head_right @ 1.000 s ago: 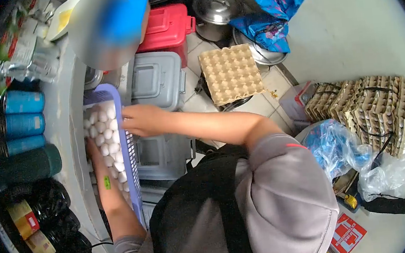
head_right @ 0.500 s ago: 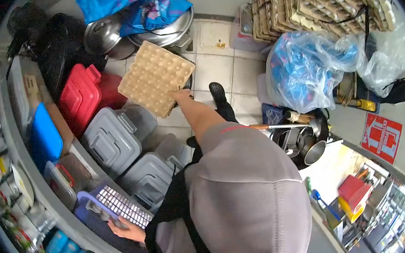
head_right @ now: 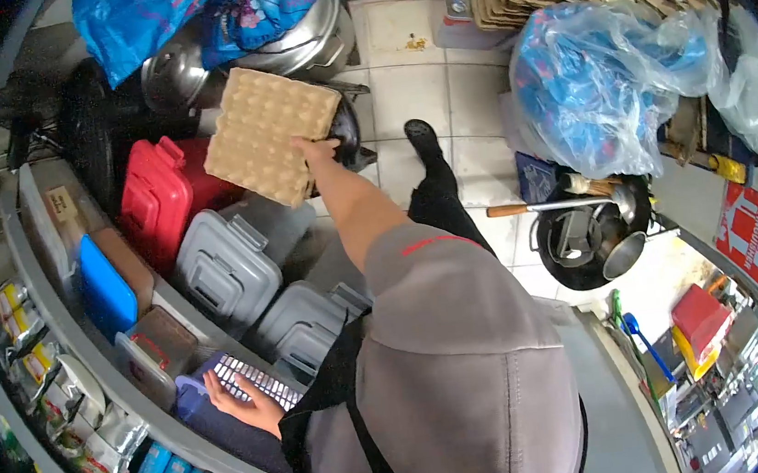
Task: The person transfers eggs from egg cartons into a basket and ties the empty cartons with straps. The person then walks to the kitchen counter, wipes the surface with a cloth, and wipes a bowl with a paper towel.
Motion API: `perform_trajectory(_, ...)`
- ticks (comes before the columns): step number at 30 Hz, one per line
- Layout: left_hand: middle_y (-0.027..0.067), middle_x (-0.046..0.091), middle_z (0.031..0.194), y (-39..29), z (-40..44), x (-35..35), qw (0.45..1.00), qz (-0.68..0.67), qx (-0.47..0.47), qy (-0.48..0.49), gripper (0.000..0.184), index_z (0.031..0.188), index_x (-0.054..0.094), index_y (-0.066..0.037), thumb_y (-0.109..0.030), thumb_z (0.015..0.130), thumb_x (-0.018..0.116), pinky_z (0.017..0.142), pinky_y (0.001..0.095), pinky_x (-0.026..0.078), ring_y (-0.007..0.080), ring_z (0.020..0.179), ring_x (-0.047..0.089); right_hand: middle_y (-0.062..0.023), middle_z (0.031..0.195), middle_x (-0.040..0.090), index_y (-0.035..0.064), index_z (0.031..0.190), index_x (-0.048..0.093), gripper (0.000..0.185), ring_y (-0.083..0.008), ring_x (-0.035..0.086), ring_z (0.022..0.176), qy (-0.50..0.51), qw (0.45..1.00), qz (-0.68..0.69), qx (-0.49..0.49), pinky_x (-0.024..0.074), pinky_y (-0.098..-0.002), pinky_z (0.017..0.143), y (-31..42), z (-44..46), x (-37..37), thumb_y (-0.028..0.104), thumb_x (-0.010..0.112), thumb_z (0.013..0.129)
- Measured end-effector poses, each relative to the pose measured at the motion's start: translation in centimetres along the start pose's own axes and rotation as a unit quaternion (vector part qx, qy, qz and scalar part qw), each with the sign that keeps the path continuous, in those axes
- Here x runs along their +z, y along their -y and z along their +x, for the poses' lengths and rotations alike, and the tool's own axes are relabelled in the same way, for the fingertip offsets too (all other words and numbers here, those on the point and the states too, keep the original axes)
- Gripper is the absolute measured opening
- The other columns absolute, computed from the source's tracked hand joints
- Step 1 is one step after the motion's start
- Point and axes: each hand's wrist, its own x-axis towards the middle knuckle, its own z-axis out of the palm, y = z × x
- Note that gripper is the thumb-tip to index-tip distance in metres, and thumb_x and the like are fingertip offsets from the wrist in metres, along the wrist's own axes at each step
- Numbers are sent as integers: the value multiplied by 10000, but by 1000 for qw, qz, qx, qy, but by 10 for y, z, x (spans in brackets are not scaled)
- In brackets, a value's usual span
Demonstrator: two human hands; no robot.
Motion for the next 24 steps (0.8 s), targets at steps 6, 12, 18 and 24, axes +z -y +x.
perform_trajectory(6,183,425,1212,-5,-8,11,998,-44,-17,45,320,1128,469,36,-104,842,497,961,411,268,316,1146,374,-220,1151,451,-21,1267,142,1007,-264,530,984,-57,993,-100,-31,478,-367,787,7,30,15,239,802,552)
perform_trajectory(12,188,425,1204,-20,-10,16,996,-71,-23,51,319,1131,460,44,-116,856,486,963,410,266,314,1152,368,-222,1247,312,-15,1256,259,1026,-323,351,1166,-21,997,-44,-67,401,-386,901,29,-17,-25,341,814,470)
perform_trajectory(18,174,455,1185,-25,3,26,988,-150,32,35,341,1151,461,34,-128,853,489,956,405,274,310,1129,399,-143,1137,482,-6,1205,359,746,-241,464,1063,176,943,19,-281,421,-350,848,82,-100,-132,237,739,610)
perform_trajectory(24,171,469,1174,-48,36,39,967,-211,138,30,349,1162,465,27,-98,837,487,956,405,276,308,1123,405,-71,1140,501,70,1200,428,591,-214,486,1037,137,935,125,-302,406,-384,866,181,-224,-320,296,655,703)
